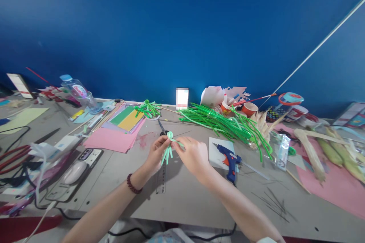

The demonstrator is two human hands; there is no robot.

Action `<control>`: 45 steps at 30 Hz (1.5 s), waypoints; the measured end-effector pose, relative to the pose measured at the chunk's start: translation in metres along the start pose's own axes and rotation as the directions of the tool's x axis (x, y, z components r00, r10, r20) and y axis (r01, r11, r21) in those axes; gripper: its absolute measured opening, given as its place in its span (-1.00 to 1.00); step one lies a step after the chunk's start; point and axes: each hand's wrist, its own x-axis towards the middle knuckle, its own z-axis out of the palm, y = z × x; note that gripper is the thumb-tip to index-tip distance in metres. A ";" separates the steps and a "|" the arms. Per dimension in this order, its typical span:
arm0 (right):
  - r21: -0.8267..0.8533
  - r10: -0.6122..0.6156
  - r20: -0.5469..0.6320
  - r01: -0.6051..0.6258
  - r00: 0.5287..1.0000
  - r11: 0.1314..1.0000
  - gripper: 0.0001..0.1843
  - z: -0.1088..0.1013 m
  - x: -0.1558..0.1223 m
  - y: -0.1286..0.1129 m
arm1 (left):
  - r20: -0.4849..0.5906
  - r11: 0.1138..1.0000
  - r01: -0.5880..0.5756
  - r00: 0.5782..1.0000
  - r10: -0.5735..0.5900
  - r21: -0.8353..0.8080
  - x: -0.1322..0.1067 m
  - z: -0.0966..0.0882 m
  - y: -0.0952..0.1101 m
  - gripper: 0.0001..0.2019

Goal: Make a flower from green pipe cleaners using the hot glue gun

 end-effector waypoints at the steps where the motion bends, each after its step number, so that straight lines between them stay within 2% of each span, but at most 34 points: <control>1: 0.004 -0.006 -0.007 0.006 1.000 1.000 -0.82 0.001 0.000 0.000 | 0.006 1.000 0.013 1.000 -0.012 -0.011 0.000 0.000 0.000 -0.73; 8: 0.006 -0.065 -0.057 0.066 0.996 0.998 -0.83 0.003 0.000 0.004 | 0.068 0.986 0.124 0.991 -0.117 -0.114 -0.001 0.000 0.002 -0.71; 12: -0.019 -0.190 -0.096 0.189 0.977 0.982 -0.78 0.004 0.004 0.010 | 0.121 0.921 0.256 0.966 -0.230 -0.294 0.000 -0.002 -0.003 -0.77; 15: 0.016 -0.216 -0.109 0.219 0.970 0.976 -0.78 0.004 0.008 0.013 | 0.133 0.861 0.329 0.944 -0.301 -0.389 0.002 -0.003 -0.004 -0.78; 19: 0.192 -0.121 -0.071 0.132 0.990 0.973 -0.79 0.006 0.013 0.016 | 0.179 0.828 0.378 0.926 -0.332 -0.414 0.003 -0.003 -0.002 -0.77; 23: 0.402 -0.017 -0.014 0.021 1.000 0.915 -0.79 0.010 0.017 0.017 | 0.209 0.837 0.379 0.924 -0.320 -0.394 0.002 -0.002 0.003 -0.78; 28: 0.461 0.062 0.054 -0.080 0.997 0.884 -0.80 0.012 0.018 0.020 | 0.245 0.851 0.379 0.920 -0.306 -0.364 0.000 0.000 0.006 -0.79; 35: 0.517 0.063 0.234 -0.179 0.970 0.837 -0.69 0.008 0.020 0.022 | 0.371 0.806 0.434 0.882 -0.290 -0.402 -0.002 0.000 0.003 -0.76; 37: 0.571 0.057 0.294 -0.223 0.954 0.790 -0.67 0.008 0.021 0.024 | 0.379 0.805 0.450 0.873 -0.306 -0.386 -0.001 0.000 0.002 -0.76; 40: 0.660 0.072 0.394 -0.336 0.916 0.672 -0.65 0.010 0.023 0.029 | 0.396 0.803 0.464 0.863 -0.314 -0.374 0.000 0.001 0.002 -0.75; 42: 0.687 0.097 0.489 -0.451 0.867 0.569 -0.60 0.010 0.024 0.033 | 0.409 0.800 0.470 0.857 -0.313 -0.372 0.002 0.005 0.004 -0.74; 45: 0.700 0.105 0.622 -0.611 0.776 0.370 -0.54 0.008 0.028 0.036 | 0.410 0.795 0.489 0.848 -0.337 -0.359 0.006 0.011 0.009 -0.74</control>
